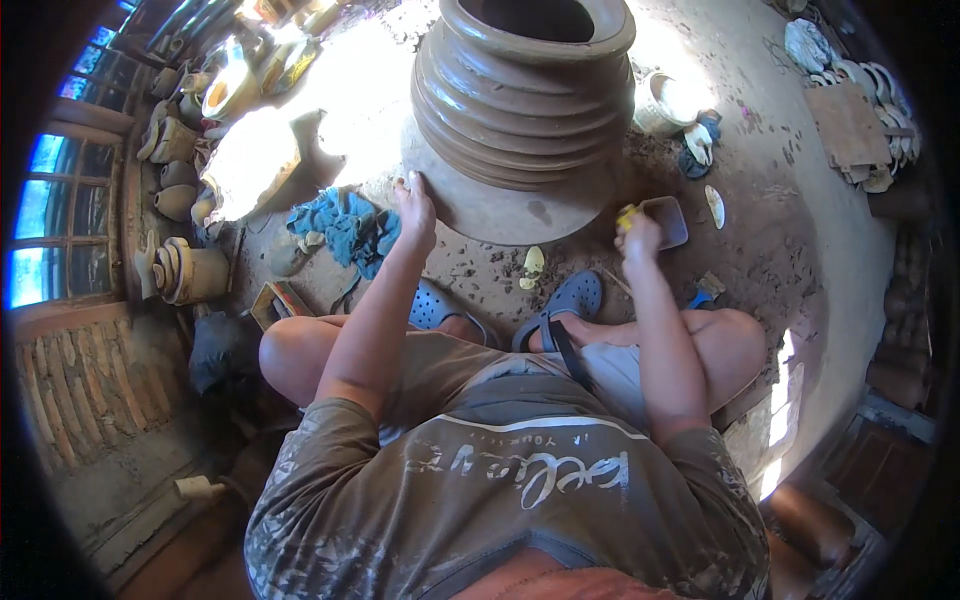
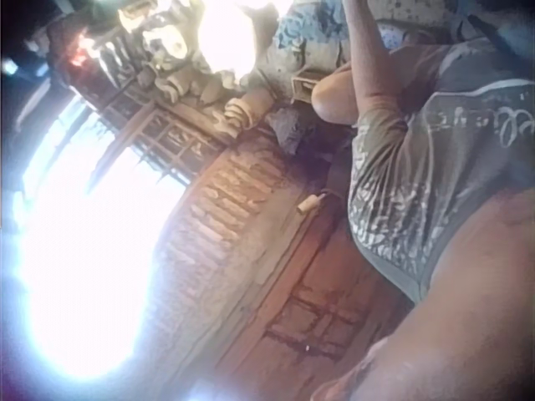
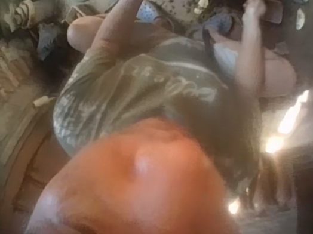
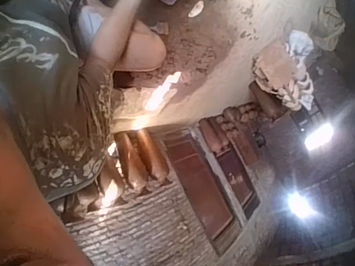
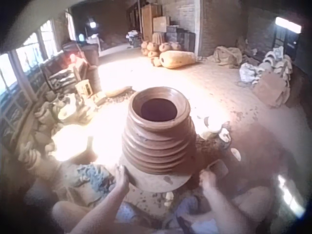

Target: The person shapes a tall clay pot on a pottery wheel by hand and using a blue curved tool to smooth the internal and external surfaces. They then use a yellow tool to carve horizontal decorative lines into the exterior of the clay vessel while it rotates.

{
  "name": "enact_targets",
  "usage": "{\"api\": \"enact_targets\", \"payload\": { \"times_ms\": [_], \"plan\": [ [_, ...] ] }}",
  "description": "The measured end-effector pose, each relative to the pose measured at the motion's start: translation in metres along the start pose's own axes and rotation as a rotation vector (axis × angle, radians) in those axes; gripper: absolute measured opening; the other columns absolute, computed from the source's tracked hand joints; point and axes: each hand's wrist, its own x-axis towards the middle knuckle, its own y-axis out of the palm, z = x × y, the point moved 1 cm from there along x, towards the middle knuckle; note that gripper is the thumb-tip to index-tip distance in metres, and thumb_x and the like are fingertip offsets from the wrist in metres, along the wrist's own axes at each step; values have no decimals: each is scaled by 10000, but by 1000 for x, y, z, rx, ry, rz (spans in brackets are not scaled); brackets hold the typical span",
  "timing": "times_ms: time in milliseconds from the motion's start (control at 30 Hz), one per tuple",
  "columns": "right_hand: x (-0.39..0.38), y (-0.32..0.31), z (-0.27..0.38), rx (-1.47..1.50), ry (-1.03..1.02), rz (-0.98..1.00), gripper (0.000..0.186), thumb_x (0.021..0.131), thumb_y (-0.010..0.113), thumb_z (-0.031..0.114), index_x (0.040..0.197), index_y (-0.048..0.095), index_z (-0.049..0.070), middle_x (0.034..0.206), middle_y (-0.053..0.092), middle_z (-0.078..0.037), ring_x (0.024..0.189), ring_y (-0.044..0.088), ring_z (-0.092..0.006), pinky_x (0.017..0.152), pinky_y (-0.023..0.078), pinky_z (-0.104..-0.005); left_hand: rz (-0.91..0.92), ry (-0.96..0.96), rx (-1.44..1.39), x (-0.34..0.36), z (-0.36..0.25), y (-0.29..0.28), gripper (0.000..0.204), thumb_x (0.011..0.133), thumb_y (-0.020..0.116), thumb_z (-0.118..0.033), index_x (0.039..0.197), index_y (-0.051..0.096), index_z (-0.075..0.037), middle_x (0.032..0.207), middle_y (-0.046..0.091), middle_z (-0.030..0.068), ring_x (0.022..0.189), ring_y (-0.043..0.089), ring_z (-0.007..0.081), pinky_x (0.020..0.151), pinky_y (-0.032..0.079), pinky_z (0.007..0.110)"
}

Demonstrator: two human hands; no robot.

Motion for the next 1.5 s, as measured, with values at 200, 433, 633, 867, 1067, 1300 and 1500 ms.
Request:
{"api": "enact_targets", "payload": {
  "times_ms": [200, 433, 633, 867, 1067, 1300, 1500],
  "plan": [
    [-18, 35, -40, 492, 400, 242, 173, 992, 599, 186, 1097, 607, 49, 978, 630, -91, 795, 576, -180, 670, 499, -314, -62, 25, 78, -28, -1, 11, 687, 1068, 392, -433, 1528, 268, 63, 1512, 407, 257, 1385, 430, 343, 1161, 325, 412],
    [-61, 10, 26, 536, 237, 405, 236, 974, 669, 243, 1137, 635, 77, 1002, 649, -77, 834, 587, -167, 699, 470, -305, -86, 100, -38, -27, 15, 7, 661, 1068, 425, -400, 1525, 276, 53, 1499, 425, 244, 1352, 457, 316, 1148, 338, 387],
    [11, -46, 87, 270, 93, 337, 217, 968, 680, 238, 1045, 653, 37, 854, 621, -53, 683, 566, -130, 545, 420, -249, -90, -24, 22, 40, 6, -12, 671, 1025, 507, -422, 1468, 354, 58, 1420, 481, 240, 1280, 505, 301, 1083, 403, 403],
    [165, -146, 37, -1080, -411, 7, 213, 876, 683, 197, 920, 748, -1, 798, 721, -152, 722, 693, -289, 656, 535, -401, -115, 133, 11, 14, -1, 21, 648, 1048, 481, -425, 1475, 364, 48, 1393, 534, 212, 1260, 537, 285, 1071, 418, 383],
    [174, -85, 0, -1394, -274, 65, 310, 941, 563, 225, 1055, 756, 11, 1166, 697, -240, 1119, 670, -383, 951, 529, -481, 68, 206, -145, 34, 15, -22, 615, 1034, 554, -412, 1488, 371, -40, 1418, 514, 148, 1192, 587, 260, 973, 504, 367],
    [217, -88, -54, -1543, -158, 151, 308, 946, 527, 180, 1092, 744, 16, 1201, 693, -221, 1136, 664, -381, 968, 530, -474, 134, 86, -344, 23, 22, -14, 626, 987, 640, -313, 1503, 377, -76, 1450, 507, 98, 1282, 530, 245, 1089, 450, 415],
    [230, -87, -43, -1582, -97, 141, 323, 952, 554, 209, 1144, 736, 24, 1248, 675, -224, 1191, 640, -382, 991, 517, -490, 215, 174, -280, 11, 20, -8, 632, 964, 681, -253, 1483, 379, -55, 1419, 524, 103, 1256, 547, 232, 1065, 476, 406]
  ]
}}
